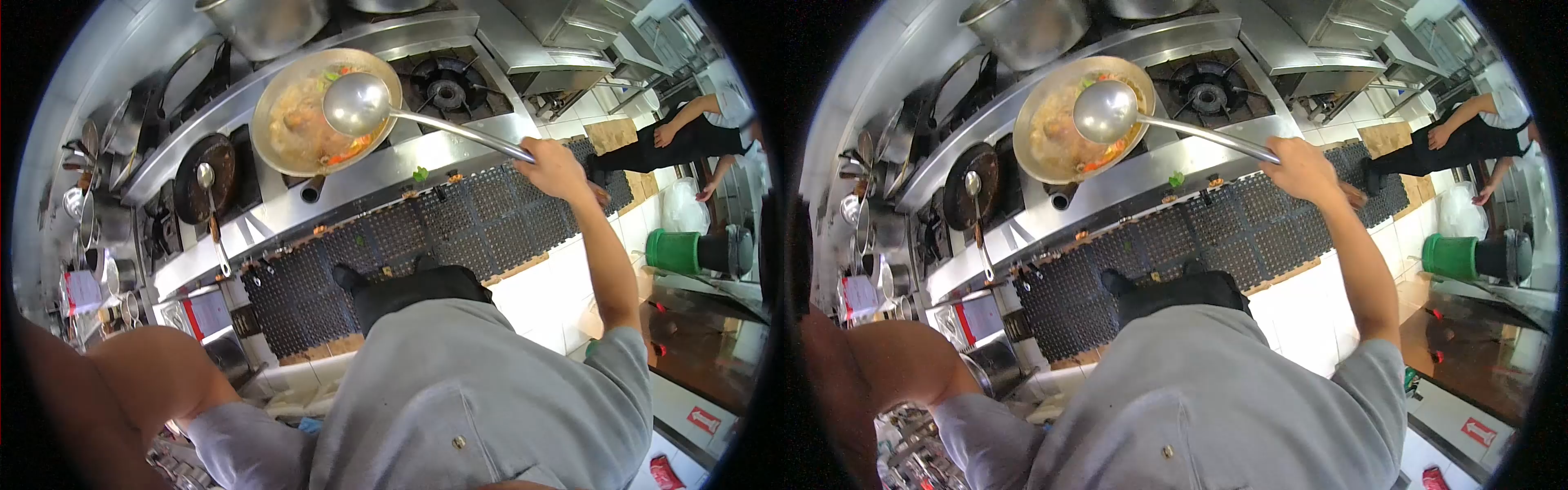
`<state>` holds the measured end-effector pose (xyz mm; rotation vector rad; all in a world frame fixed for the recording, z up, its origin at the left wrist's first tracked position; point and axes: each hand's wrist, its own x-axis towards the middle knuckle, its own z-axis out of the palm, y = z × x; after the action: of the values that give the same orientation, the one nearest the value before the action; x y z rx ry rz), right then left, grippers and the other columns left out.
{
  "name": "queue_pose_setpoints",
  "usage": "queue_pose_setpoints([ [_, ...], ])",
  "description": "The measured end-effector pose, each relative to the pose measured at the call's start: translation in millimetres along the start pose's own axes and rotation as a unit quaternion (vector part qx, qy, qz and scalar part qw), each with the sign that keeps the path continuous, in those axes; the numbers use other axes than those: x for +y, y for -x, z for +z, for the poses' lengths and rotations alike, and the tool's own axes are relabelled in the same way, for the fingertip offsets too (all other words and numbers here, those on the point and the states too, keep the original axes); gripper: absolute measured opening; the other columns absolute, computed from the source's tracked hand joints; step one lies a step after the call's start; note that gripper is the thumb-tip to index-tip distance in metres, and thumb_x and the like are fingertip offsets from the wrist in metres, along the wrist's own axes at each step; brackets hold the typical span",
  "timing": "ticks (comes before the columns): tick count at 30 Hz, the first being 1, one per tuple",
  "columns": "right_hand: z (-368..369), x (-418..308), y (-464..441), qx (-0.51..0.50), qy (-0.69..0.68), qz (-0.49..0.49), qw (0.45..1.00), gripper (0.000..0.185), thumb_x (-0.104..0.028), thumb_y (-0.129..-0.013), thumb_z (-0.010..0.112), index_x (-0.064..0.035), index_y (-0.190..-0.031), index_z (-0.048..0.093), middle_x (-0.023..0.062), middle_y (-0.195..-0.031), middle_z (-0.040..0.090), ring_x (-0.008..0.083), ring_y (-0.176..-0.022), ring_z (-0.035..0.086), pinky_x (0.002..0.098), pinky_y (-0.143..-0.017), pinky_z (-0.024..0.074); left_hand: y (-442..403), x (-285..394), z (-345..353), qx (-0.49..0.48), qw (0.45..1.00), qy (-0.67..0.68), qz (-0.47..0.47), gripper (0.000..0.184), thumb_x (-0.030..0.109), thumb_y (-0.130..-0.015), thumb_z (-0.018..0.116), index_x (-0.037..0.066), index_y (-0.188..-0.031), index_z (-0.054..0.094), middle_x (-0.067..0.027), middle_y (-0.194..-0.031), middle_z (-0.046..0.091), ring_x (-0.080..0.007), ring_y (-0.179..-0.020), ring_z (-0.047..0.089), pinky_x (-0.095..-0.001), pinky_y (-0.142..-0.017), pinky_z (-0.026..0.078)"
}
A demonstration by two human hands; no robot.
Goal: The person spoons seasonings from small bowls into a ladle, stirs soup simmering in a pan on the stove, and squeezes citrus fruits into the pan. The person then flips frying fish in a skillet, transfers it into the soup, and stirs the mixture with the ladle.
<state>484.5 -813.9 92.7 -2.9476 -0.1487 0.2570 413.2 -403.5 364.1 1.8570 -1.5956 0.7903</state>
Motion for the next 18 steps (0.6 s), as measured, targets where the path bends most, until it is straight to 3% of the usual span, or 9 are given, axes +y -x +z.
queue_pose_setpoints([
  [7,-99.9,35.7,83.3,0.01,-0.038,-0.029,0.999,0.022,-0.018,-0.069,0.067,-0.0042,-0.085,0.062,0.0163,-0.064,0.054,0.0348,-0.066,0.055,0.042,-0.059,0.0399,13.3,-16.5,17.3,0.004,0.999,-0.02,-0.044,0.036,0.029,-0.095,0.028,0.003,-0.089,0.051,-0.0145,-0.083,0.056,-0.023,-0.071,0.057,-0.0311,-0.061,0.047],
  [9,-131.3,40.2,113.5,0.018,-0.067,-0.041,0.997,0.028,-0.015,-0.065,0.069,0.0002,-0.086,0.06,0.0154,-0.066,0.053,0.0314,-0.055,0.049,0.0356,-0.054,0.0373,17.2,-22.7,24.5,0.01,0.998,-0.024,-0.054,0.035,0.029,-0.095,0.028,0.002,-0.089,0.051,-0.0146,-0.083,0.056,-0.0231,-0.072,0.057,-0.0313,-0.062,0.047],
  [11,-159.3,43.7,149.3,0.042,0.047,-0.043,0.997,0.03,-0.015,-0.064,0.069,0.0005,-0.088,0.061,0.0109,-0.071,0.056,0.0273,-0.062,0.052,0.034,-0.059,0.0394,17.2,-31.9,32.6,0.01,0.998,-0.027,-0.063,0.035,0.028,-0.094,0.028,0.002,-0.09,0.051,-0.0148,-0.083,0.056,-0.0233,-0.072,0.057,-0.0315,-0.062,0.047],
  [13,-166.8,54.9,187.6,0.126,0.022,0.016,0.992,0.032,-0.019,-0.058,0.069,-0.0004,-0.084,0.062,0.0106,-0.066,0.054,0.0305,-0.068,0.049,0.037,-0.065,0.0357,16.7,-39.7,41.8,0.009,0.997,-0.03,-0.072,0.034,0.028,-0.094,0.029,0.002,-0.09,0.051,-0.015,-0.084,0.056,-0.0235,-0.072,0.057,-0.0316,-0.063,0.047],
  [16,-204.7,66.4,234.6,0.087,0.063,0.039,0.993,0.035,-0.017,-0.058,0.068,0.0002,-0.088,0.061,0.0108,-0.071,0.054,0.0284,-0.069,0.049,0.0359,-0.065,0.0365,16.7,-52.2,57.2,0.016,0.997,-0.033,-0.074,0.034,0.027,-0.094,0.029,0.002,-0.091,0.051,-0.0153,-0.084,0.056,-0.0237,-0.073,0.057,-0.0319,-0.063,0.047],
  [18,-240.5,44.8,237.2,-0.059,0.016,-0.021,0.998,0.044,-0.005,-0.06,0.063,0.0034,-0.104,0.062,0.0144,-0.074,0.06,0.0271,-0.06,0.058,0.0334,-0.053,0.0445,14.8,-59.3,67.6,0.02,0.996,-0.04,-0.074,0.034,0.027,-0.094,0.029,0.001,-0.091,0.051,-0.0155,-0.085,0.056,-0.0239,-0.073,0.057,-0.0321,-0.064,0.047],
])
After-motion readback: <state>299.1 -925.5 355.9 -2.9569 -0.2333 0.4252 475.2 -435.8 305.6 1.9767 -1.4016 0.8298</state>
